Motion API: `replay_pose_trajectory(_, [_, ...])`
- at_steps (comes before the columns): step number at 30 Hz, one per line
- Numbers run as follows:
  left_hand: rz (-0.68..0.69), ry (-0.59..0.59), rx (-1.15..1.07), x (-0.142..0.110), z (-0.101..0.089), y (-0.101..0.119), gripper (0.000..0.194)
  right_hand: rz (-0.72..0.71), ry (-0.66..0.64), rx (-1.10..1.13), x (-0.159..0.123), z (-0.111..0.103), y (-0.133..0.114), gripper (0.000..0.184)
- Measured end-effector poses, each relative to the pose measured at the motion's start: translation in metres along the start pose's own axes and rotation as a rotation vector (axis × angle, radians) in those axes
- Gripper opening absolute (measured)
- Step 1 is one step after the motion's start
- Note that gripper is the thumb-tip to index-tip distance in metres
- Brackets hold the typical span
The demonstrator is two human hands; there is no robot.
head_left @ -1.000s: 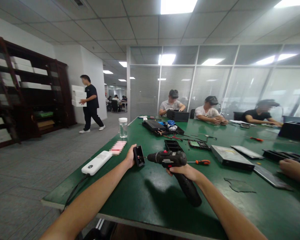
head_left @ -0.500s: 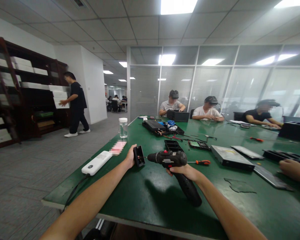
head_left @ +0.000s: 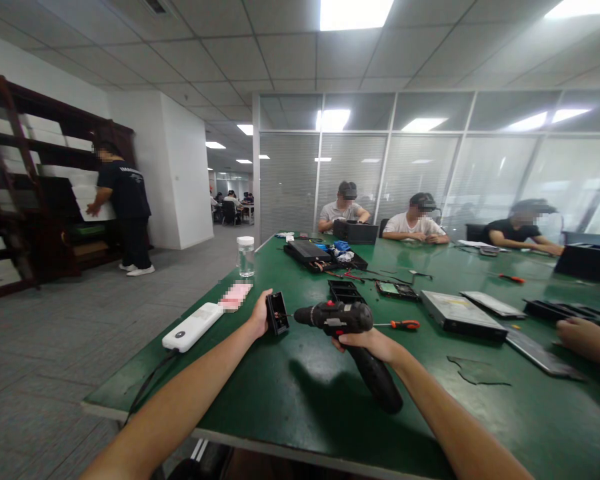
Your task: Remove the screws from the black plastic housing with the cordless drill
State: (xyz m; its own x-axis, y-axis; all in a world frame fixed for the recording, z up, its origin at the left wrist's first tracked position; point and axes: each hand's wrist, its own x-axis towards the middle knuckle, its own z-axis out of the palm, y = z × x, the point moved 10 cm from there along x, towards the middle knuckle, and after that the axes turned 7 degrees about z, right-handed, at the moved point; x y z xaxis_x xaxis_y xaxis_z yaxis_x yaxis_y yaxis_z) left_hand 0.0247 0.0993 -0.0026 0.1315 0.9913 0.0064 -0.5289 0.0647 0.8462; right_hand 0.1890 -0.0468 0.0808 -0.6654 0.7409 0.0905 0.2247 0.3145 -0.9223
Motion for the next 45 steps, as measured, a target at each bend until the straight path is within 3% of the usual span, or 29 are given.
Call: replay_pose_trajectory(45, [0.003, 0.056, -0.016, -0.0048, -0.0001, 0.0023, 0.03, 0.014, -0.004, -0.051, 0.0002, 0.0001, -0.0003, 0.025])
